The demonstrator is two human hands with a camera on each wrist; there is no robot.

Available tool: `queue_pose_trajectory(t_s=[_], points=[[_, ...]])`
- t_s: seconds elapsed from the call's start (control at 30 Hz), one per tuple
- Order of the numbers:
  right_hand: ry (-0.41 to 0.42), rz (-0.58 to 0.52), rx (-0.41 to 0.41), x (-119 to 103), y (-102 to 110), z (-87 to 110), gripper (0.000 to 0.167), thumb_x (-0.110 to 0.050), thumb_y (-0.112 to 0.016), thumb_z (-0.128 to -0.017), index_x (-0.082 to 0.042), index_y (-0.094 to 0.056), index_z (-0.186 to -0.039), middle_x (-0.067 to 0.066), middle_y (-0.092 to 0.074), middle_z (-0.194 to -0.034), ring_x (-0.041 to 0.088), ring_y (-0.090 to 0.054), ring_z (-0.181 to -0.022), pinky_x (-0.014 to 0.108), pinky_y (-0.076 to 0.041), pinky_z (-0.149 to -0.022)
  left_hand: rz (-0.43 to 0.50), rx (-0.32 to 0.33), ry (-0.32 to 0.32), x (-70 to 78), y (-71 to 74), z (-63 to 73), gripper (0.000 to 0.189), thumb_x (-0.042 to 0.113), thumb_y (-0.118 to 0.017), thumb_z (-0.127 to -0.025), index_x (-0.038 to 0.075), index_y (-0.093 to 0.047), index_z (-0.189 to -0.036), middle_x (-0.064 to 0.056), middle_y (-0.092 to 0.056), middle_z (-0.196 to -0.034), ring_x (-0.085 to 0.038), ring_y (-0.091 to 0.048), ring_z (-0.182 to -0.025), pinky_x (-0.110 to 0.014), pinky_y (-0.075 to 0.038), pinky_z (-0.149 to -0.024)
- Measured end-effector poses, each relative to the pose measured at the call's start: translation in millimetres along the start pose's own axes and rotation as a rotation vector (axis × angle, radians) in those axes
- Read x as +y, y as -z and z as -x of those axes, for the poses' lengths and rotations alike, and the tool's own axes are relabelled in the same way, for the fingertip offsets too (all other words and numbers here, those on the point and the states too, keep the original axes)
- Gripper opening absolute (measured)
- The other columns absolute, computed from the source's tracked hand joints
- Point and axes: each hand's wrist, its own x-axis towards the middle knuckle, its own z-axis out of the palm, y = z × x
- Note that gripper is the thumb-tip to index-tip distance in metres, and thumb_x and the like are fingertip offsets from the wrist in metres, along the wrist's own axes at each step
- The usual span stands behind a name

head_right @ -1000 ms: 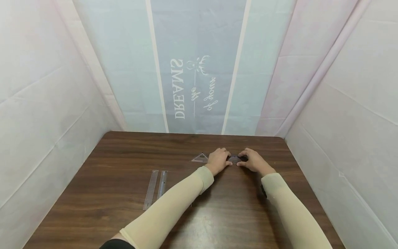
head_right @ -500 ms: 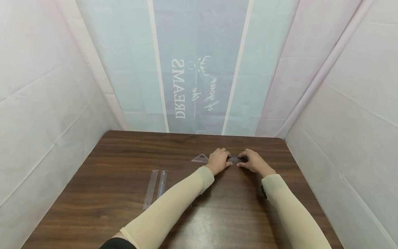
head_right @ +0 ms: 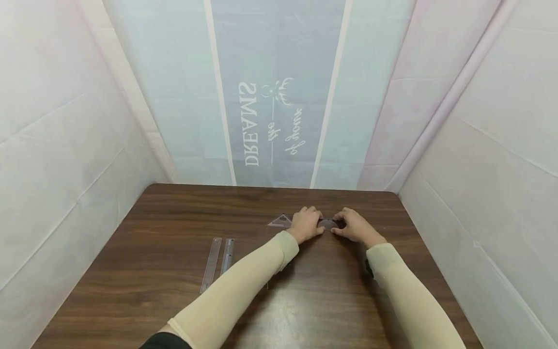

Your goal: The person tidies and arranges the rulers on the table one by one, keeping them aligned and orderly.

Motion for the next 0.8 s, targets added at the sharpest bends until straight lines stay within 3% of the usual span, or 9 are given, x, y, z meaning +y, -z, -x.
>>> queue_pose_trajectory(t_s=[0.3,0.67,0.8], points=[[-0.023,-0.037,0.015,-2,-3,3.7,0.031,-0.021,-0.086,-0.092,0.000,-0.077,-0.114,0.010,-0.067,-0.104,0.022,-0.062,-0.089,0.048,-0.056,-0.082,0.107,-0.044,-0.045,-10.0,3.6,-0.9,0.040,0.050,-0.073,-0.101,0.026,-0.073,-0.134,0.008,-0.068,-0.130,-0.013,-0.062,-0.119,-0.034,-0.059,-0.091],[-0.085,-0.013,0.046,-23,2,10.0,0.042,-0.027,-0.085,-0.094,0.001,-0.073,-0.124,0.012,-0.075,-0.112,0.029,-0.072,-0.099,0.053,-0.059,-0.086,0.139,0.029,-0.124,-27.3,12.9,15.6,0.041,0.049,-0.069,-0.104,0.025,-0.071,-0.136,0.008,-0.071,-0.129,-0.013,-0.064,-0.115,-0.027,-0.055,-0.091],[-0.097,-0.025,0.055,-35,4,10.3,0.043,-0.027,-0.084,-0.095,0.001,-0.071,-0.125,0.012,-0.075,-0.110,0.026,-0.072,-0.096,0.051,-0.060,-0.084,0.158,0.062,-0.136,-33.9,19.3,23.7,0.041,0.047,-0.070,-0.103,0.024,-0.071,-0.136,0.008,-0.071,-0.126,-0.013,-0.064,-0.111,-0.026,-0.055,-0.090]])
